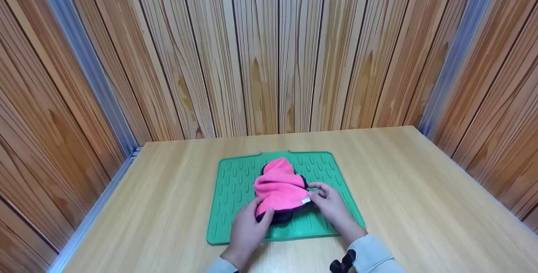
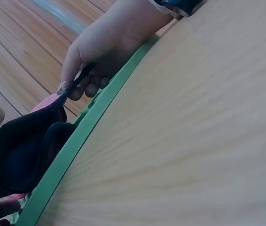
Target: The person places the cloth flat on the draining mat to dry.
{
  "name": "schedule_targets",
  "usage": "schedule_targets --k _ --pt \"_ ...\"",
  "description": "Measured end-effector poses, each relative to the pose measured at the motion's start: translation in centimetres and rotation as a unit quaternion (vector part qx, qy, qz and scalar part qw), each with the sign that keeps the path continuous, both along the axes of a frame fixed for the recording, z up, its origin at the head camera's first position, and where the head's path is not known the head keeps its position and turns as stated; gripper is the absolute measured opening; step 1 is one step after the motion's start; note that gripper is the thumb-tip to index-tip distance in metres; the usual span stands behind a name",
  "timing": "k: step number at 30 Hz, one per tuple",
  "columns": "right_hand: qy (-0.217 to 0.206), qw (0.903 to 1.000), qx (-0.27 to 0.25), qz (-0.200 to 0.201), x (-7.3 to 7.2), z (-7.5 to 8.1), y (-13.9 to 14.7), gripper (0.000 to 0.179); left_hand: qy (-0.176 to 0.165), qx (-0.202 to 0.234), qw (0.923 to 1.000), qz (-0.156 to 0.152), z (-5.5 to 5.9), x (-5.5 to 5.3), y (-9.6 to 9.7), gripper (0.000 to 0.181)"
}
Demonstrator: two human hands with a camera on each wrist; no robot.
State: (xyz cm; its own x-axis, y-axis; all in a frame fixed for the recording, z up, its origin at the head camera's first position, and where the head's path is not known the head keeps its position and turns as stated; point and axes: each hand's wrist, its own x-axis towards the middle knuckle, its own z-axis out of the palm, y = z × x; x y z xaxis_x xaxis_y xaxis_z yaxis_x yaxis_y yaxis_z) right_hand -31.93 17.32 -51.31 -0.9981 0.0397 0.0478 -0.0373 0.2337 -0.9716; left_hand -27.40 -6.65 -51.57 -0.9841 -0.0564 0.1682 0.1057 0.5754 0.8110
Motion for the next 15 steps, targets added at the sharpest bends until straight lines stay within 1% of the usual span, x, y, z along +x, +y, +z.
schedule_targets --k 3,6,9,12,15 --pt "0.004 1.0000 0.004 0.001 0.00 -0.08 -0.06 0.034 0.010 0.008 0.9999 0.008 0.01 -0.13 -0.11 0.044" --pt "0.007 1.0000 0.002 -0.006 0.07 -0.05 -0.10 0.031 0.010 0.027 0.9995 0.012 0.03 -0.24 -0.25 0.037" --pt "0.011 0.9997 -0.007 -0.023 0.03 -0.01 -0.09 0.029 0.000 0.062 0.9980 0.015 0.15 -0.40 -0.37 0.030" --pt "0.017 0.9990 -0.017 -0.037 0.03 0.06 0.09 0.029 -0.012 0.097 0.9949 0.024 0.20 -0.52 -0.48 0.025" --pt "0.021 0.9986 -0.023 -0.042 -0.01 0.13 0.49 0.031 -0.019 0.121 0.9920 0.030 0.23 -0.51 -0.63 0.021"
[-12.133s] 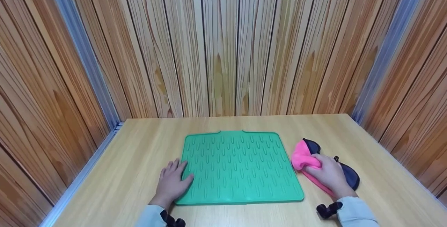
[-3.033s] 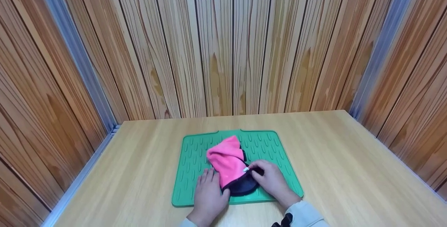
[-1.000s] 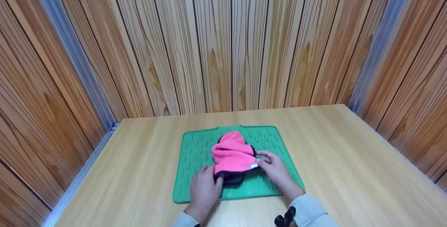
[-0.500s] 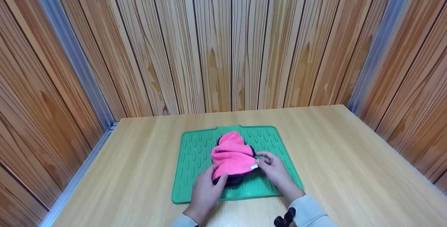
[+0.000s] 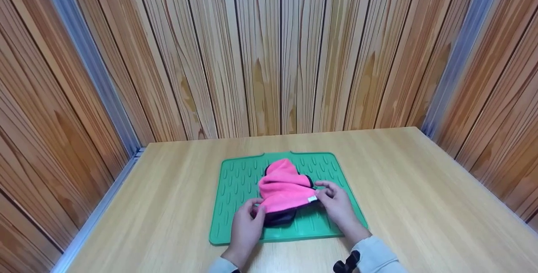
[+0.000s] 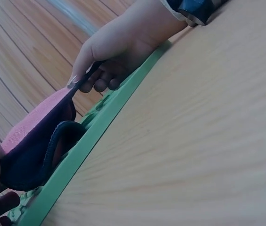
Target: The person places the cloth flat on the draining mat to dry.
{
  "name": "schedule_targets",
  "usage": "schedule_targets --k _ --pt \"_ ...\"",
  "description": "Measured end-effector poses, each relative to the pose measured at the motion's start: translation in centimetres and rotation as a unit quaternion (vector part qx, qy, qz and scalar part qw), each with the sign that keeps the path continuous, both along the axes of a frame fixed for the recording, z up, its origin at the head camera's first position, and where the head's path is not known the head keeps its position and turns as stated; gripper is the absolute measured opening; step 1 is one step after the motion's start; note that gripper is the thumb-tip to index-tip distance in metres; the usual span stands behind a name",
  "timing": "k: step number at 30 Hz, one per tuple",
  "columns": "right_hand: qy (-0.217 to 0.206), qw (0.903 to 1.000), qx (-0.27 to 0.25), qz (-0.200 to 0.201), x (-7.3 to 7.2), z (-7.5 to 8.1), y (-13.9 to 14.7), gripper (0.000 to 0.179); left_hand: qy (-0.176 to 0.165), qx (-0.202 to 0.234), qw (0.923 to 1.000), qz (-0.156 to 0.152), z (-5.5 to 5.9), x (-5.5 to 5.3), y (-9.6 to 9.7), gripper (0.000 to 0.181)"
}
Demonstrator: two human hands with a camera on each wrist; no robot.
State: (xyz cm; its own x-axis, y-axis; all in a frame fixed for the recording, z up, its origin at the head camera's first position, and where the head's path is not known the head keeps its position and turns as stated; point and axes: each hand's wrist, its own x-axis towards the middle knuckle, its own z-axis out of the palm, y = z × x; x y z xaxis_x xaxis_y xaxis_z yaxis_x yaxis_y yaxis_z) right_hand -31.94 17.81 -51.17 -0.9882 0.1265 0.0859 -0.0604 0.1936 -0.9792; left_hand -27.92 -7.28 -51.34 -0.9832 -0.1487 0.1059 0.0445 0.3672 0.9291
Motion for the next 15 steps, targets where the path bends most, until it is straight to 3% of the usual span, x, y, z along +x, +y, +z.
schedule_targets --k 8,11,15 --pt "-0.016 0.9977 -0.021 -0.062 -0.1 0.3 2.4 0.034 -0.008 0.010 0.9999 0.001 0.1 -0.2 -0.1 0.019" --pt "-0.026 0.9976 -0.029 -0.058 -0.1 0.3 2.8 0.034 -0.008 -0.012 0.9999 -0.005 0.2 -0.2 0.0 0.018" --pt "-0.025 0.9979 -0.025 -0.055 0.0 0.0 3.0 0.031 0.005 -0.074 0.9968 -0.029 -0.1 0.0 0.3 0.018"
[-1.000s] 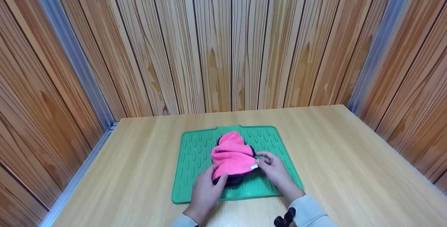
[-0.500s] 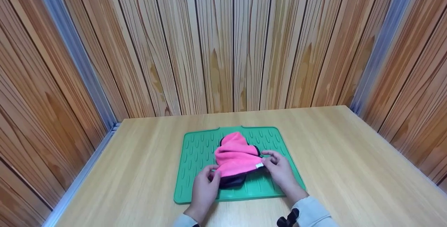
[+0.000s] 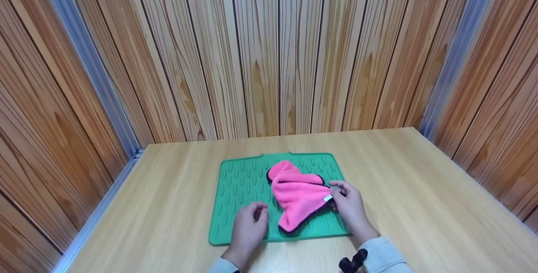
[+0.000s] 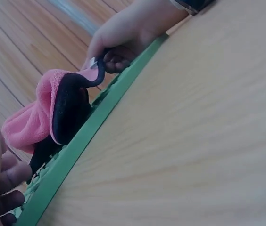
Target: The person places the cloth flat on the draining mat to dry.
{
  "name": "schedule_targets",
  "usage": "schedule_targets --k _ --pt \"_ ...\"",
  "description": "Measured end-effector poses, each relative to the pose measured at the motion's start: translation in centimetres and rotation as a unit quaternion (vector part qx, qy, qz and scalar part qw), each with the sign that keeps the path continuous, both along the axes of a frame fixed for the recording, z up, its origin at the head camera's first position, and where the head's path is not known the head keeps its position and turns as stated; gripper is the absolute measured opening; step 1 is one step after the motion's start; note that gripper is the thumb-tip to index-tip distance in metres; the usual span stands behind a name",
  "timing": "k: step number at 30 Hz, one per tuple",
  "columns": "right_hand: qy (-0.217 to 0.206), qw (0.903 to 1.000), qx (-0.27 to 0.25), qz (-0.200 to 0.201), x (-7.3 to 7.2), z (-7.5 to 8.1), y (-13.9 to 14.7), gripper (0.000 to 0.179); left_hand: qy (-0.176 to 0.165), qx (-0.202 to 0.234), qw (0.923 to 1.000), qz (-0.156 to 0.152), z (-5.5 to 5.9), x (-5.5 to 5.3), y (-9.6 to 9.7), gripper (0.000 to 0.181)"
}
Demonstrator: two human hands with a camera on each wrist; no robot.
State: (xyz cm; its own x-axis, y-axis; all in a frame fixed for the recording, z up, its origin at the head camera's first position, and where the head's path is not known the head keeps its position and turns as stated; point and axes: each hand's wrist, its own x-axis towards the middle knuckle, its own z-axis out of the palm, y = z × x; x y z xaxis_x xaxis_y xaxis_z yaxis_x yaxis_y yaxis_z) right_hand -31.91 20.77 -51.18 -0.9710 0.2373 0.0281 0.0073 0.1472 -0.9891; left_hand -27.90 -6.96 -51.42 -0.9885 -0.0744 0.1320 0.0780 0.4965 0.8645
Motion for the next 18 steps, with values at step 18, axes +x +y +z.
schedule_targets --k 18 --pt "-0.004 1.0000 0.005 -0.006 -0.2 -0.2 -0.4 0.025 0.023 -0.107 0.9938 -0.016 -0.3 -0.1 3.4 0.017"
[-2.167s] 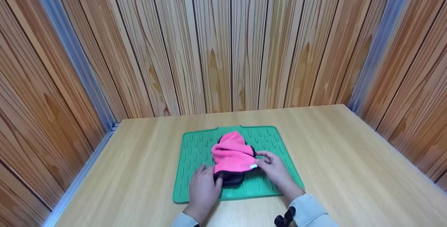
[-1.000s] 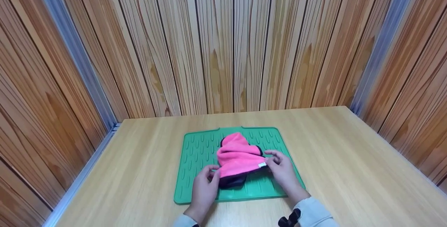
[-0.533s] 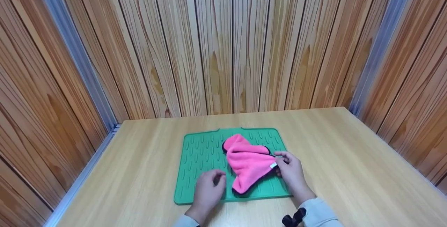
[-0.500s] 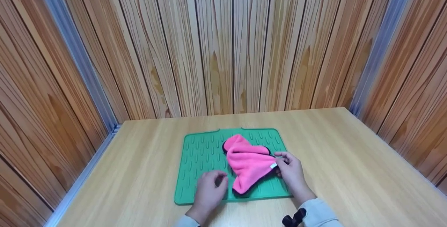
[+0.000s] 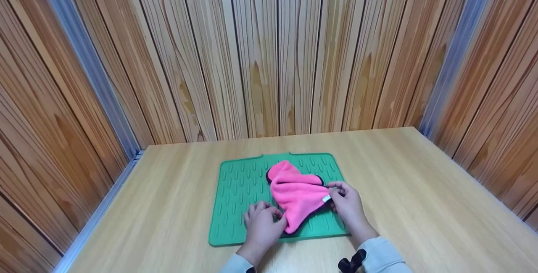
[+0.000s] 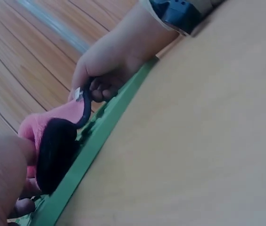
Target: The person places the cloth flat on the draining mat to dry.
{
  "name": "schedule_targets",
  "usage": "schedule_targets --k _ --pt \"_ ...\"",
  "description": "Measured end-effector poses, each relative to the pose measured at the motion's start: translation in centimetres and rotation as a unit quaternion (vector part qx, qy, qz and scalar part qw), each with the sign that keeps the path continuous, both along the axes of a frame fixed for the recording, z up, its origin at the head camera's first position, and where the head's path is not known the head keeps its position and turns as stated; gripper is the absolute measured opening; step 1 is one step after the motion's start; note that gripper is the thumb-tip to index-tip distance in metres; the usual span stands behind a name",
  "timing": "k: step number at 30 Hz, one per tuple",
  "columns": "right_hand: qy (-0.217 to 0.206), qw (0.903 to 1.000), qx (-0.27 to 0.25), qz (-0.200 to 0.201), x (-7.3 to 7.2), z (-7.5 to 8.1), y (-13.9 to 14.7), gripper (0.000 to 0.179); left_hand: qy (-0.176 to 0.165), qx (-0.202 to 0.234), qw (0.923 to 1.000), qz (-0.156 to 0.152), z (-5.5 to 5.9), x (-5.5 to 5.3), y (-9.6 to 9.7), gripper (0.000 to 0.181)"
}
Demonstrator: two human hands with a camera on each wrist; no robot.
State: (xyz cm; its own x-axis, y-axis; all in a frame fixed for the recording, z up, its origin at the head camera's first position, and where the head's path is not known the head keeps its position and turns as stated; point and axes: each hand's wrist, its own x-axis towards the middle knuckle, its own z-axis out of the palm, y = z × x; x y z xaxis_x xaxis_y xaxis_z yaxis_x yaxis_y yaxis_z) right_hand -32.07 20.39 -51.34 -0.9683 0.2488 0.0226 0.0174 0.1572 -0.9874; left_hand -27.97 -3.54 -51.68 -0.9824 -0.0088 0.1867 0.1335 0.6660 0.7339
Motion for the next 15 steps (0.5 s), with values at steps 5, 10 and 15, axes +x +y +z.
schedule_targets --k 5,10,15 --pt "0.000 1.0000 -0.005 0.000 0.1 0.1 0.1 0.027 0.014 0.047 0.9982 0.035 -0.1 -0.4 -0.1 0.019" --pt "0.014 0.9997 -0.007 -0.020 0.2 0.3 0.4 0.028 0.010 0.115 0.9879 0.104 0.6 -0.6 -2.1 0.014" --pt "0.052 0.9972 0.035 -0.042 0.3 0.3 0.4 0.026 -0.030 0.208 0.9656 0.153 1.1 -1.1 -4.1 0.012"
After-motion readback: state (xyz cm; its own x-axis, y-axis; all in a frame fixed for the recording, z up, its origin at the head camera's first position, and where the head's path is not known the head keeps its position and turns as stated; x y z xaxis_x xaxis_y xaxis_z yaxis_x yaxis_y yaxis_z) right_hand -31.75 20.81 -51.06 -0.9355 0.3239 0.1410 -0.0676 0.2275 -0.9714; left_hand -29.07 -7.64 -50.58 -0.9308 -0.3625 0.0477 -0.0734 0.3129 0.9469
